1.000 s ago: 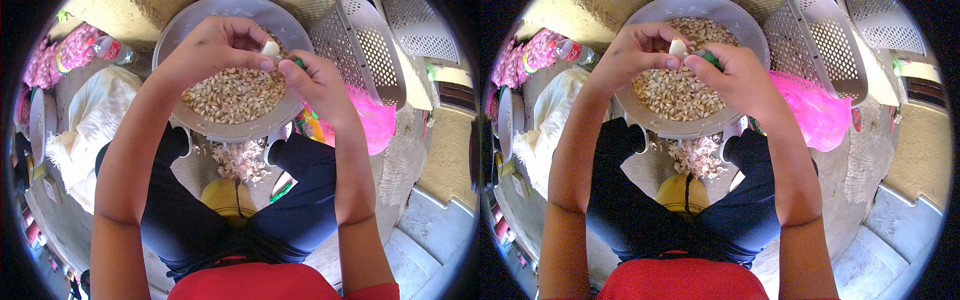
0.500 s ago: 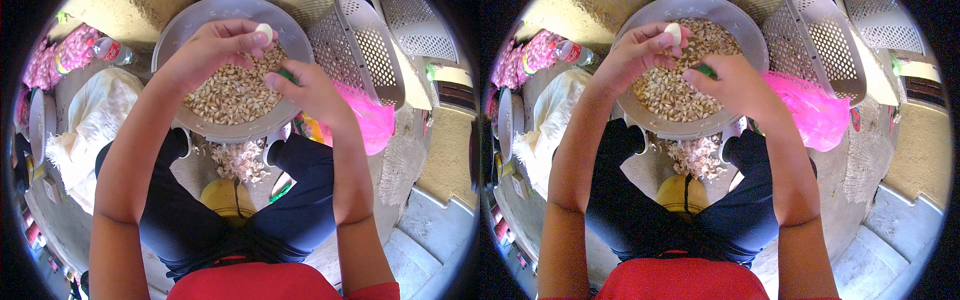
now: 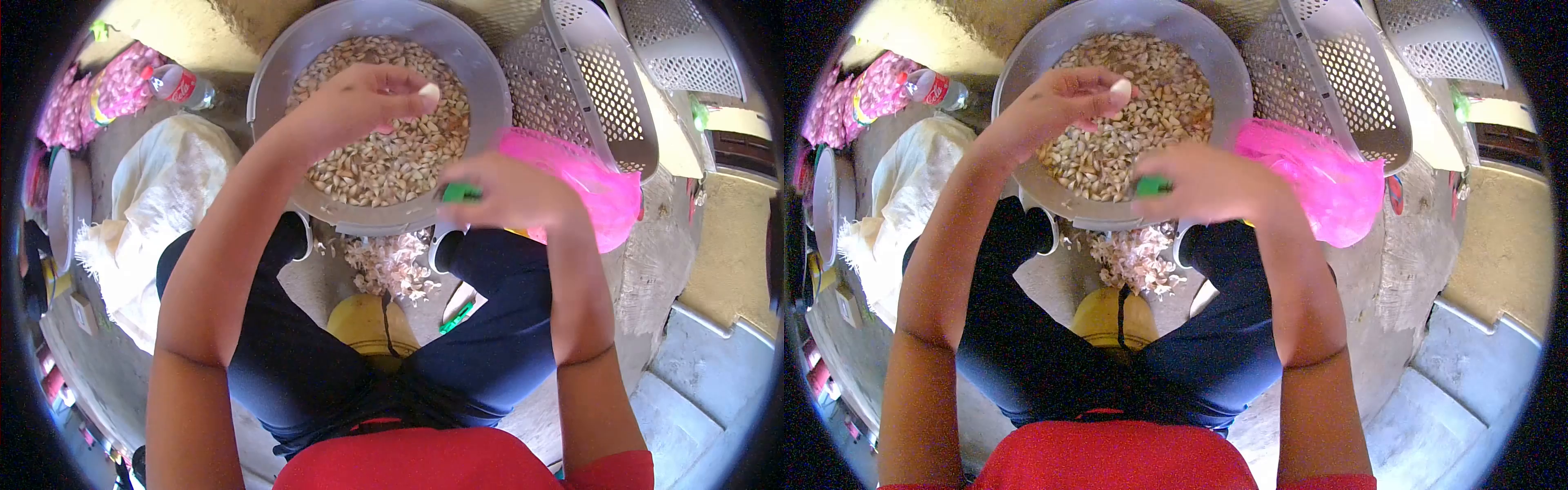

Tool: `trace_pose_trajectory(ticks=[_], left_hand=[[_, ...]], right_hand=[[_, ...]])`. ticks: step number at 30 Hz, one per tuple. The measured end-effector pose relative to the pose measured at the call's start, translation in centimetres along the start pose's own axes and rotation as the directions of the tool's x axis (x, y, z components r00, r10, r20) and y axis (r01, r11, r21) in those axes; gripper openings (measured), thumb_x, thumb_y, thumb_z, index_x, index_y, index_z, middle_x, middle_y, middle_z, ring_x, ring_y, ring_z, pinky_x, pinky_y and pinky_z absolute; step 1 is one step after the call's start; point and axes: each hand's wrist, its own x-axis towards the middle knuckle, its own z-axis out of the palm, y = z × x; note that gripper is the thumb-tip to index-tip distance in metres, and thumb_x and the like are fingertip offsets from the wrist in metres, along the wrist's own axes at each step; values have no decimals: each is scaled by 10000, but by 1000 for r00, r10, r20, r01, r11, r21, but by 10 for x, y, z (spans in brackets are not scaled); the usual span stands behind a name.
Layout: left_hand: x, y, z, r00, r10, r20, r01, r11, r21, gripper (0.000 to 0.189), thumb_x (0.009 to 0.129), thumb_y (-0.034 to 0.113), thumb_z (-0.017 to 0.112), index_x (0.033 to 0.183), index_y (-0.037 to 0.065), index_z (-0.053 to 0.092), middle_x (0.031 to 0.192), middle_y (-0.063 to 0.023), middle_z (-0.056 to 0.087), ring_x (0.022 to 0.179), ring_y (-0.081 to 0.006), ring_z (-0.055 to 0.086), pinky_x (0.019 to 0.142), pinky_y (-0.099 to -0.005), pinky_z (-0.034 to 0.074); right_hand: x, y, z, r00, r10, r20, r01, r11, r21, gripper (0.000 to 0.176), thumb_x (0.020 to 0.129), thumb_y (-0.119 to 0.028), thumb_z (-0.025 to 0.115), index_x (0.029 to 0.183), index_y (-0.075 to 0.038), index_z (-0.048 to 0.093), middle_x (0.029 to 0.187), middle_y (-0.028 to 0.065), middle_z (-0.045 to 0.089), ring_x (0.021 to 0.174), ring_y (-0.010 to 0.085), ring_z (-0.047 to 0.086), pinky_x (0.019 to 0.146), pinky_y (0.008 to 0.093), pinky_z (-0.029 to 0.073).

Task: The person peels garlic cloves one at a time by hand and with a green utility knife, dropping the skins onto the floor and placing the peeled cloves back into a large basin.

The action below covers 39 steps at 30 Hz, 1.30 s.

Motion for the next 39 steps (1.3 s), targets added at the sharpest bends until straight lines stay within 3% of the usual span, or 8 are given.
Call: trace_pose_trajectory(ticks=[6,12,19,24,28,35,37,39], left_hand=[[-5,-11,3,974,221,42,-225,952,210,303,738,197,642,969,11,582,860,-67,593,731,-134,542,646,-246,418],[-2,-15,21,881,457,122,-470,820,326,239,709,151,635,915,39,591,768,-94,552,693,-215,537,610,-309,415],[-12,-13,45,952,272,142,-307,851,425,307,726,210,616,936,41,469,785,-129,536,781,-281,540,639,-358,425],[-10,-25,39,903,406,139,-408,712,572,363,723,272,604,951,24,468,844,-134,556,765,-318,560,664,-394,447],[-14,-32,37,949,39,312,-261,649,714,366,740,320,582,956,37,500,864,-140,551,822,-325,551,676,-408,438],[-1,-70,34,944,-136,300,-147,642,753,306,711,307,604,884,54,583,832,-139,595,831,-313,571,684,-405,458],[7,-82,28,956,-150,251,-96,649,755,321,725,307,587,889,33,548,831,-158,572,824,-334,554,679,-414,444],[14,-105,20,972,-155,179,-28,675,737,334,717,320,592,889,35,560,833,-160,582,803,-337,560,669,-405,447]], right_hand=[[6,8,47,986,157,55,-141,965,-222,302,753,-293,572,978,-91,567,805,159,592,712,280,588,674,392,445],[7,17,15,916,320,-241,104,392,914,318,765,-210,591,994,3,534,708,79,570,421,89,450,368,221,348],[13,48,33,906,394,-151,-54,463,885,194,729,-141,612,841,15,582,622,42,557,370,71,392,351,188,296],[-17,77,-32,619,473,-627,108,740,664,221,802,-228,517,827,-25,600,824,96,623,490,58,445,401,195,344],[-54,111,-68,345,765,-544,420,392,818,331,819,-223,485,1056,7,469,991,132,590,457,43,391,382,173,335],[11,63,3,789,532,-308,-216,710,671,275,769,-208,553,951,-2,550,709,93,606,476,117,517,402,222,418],[30,22,31,837,545,39,-534,801,269,259,724,-225,574,892,-28,588,666,110,600,562,191,584,493,313,469],[37,14,76,963,227,148,-172,934,-313,272,699,-248,545,818,-9,598,709,194,586,673,354,581,628,439,463]])
